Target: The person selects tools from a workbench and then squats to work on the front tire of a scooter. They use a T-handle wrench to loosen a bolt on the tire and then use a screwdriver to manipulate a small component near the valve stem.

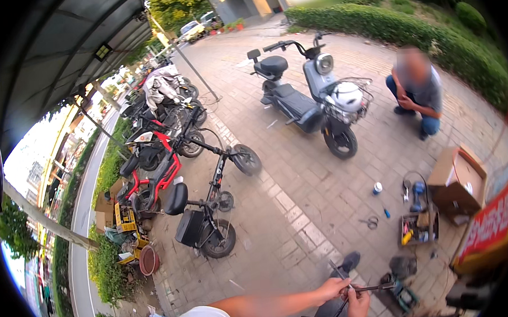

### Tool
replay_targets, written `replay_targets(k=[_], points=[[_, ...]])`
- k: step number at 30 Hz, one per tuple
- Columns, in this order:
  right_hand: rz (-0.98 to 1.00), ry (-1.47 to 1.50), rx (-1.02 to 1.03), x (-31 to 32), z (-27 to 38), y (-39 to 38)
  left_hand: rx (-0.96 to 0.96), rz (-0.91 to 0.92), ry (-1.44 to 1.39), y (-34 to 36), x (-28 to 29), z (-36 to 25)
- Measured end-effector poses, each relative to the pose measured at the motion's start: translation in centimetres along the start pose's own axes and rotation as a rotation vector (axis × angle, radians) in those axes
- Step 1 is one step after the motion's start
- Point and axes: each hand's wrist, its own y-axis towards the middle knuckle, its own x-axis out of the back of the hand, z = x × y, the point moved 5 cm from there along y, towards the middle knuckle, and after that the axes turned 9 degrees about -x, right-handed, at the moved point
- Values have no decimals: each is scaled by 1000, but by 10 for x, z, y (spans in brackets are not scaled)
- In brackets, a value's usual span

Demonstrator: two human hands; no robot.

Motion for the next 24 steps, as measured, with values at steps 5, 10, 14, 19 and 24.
replay_targets(k=[5,10,14,19,24], points=[[40,-194,95,-49,104,156,-14,-83,-8,125,42,-122],[87,-475,-78,-119,181,269,26,-211,-535,203,99,-211],[28,-329,-80,-139,191,378,129,-55,-508,302,139,-270],[-225,-301,-134,-128,166,511,285,107,-385,459,168,-296],[-393,-463,-8,-108,135,638,314,159,-419,602,193,-268]])
